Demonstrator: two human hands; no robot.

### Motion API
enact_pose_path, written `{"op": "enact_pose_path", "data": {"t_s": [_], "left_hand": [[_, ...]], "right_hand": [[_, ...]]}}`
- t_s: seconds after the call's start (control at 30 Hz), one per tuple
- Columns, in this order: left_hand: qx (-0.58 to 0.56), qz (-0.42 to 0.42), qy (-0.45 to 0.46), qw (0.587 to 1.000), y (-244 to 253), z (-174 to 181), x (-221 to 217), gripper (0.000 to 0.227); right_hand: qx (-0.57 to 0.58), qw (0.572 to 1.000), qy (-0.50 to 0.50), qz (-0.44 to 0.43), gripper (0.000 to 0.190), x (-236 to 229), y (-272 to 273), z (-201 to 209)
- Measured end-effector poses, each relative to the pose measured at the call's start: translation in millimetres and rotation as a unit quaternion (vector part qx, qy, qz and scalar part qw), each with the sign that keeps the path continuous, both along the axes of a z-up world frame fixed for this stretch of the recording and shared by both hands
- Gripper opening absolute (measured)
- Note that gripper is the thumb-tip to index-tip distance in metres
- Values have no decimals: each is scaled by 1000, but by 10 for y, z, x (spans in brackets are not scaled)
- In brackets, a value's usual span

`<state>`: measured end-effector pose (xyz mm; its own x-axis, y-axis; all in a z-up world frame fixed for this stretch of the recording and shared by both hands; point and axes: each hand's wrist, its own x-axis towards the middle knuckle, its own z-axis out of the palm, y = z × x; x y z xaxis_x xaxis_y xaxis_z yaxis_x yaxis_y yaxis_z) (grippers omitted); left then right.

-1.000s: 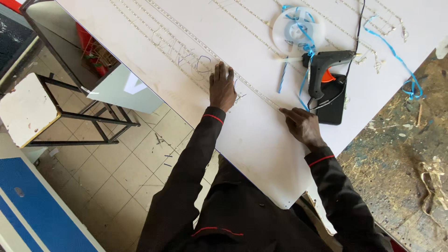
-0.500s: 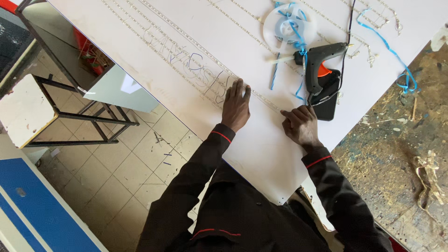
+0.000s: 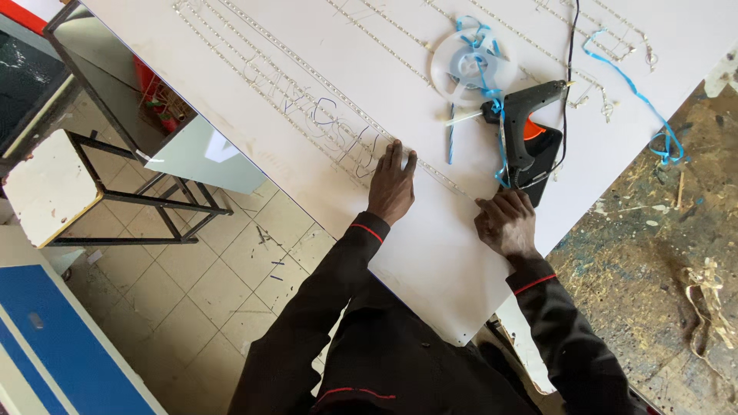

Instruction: The person uses a hot glue gun to apply glue along pre-drawn lines on a white board. They then press a string of beads onto the glue to secure it in place.

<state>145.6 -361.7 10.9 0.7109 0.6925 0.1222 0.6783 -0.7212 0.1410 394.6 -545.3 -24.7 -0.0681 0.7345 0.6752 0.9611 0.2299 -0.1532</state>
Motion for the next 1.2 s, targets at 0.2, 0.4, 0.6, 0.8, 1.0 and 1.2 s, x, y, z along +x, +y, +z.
{"op": "enact_pose_path", "data": {"t_s": [0.2, 0.4, 0.6, 0.8, 1.0, 1.2], "left_hand": [[-17, 6, 15, 1000, 13, -52, 20, 52], [-25, 3, 11, 1000, 11, -32, -1, 52], [-26, 3, 13, 1000, 22, -27, -12, 51], [-24, 0, 7, 1000, 46, -30, 1, 50], [-19, -2, -9, 1000, 13, -96, -28, 50], [-1, -8, -12, 1000, 17, -142, -58, 50]], "right_hand": [[4, 996, -48, -78, 13, 5, -78, -19], [7, 997, -50, -62, 17, 28, -215, 234], [58, 998, -14, -34, 13, -60, -323, 346], [30, 992, 3, -124, 15, -23, -447, 247], [7, 970, 11, -242, 23, 229, -606, 42], [18, 977, 45, -206, 55, -584, -102, 812]]}}
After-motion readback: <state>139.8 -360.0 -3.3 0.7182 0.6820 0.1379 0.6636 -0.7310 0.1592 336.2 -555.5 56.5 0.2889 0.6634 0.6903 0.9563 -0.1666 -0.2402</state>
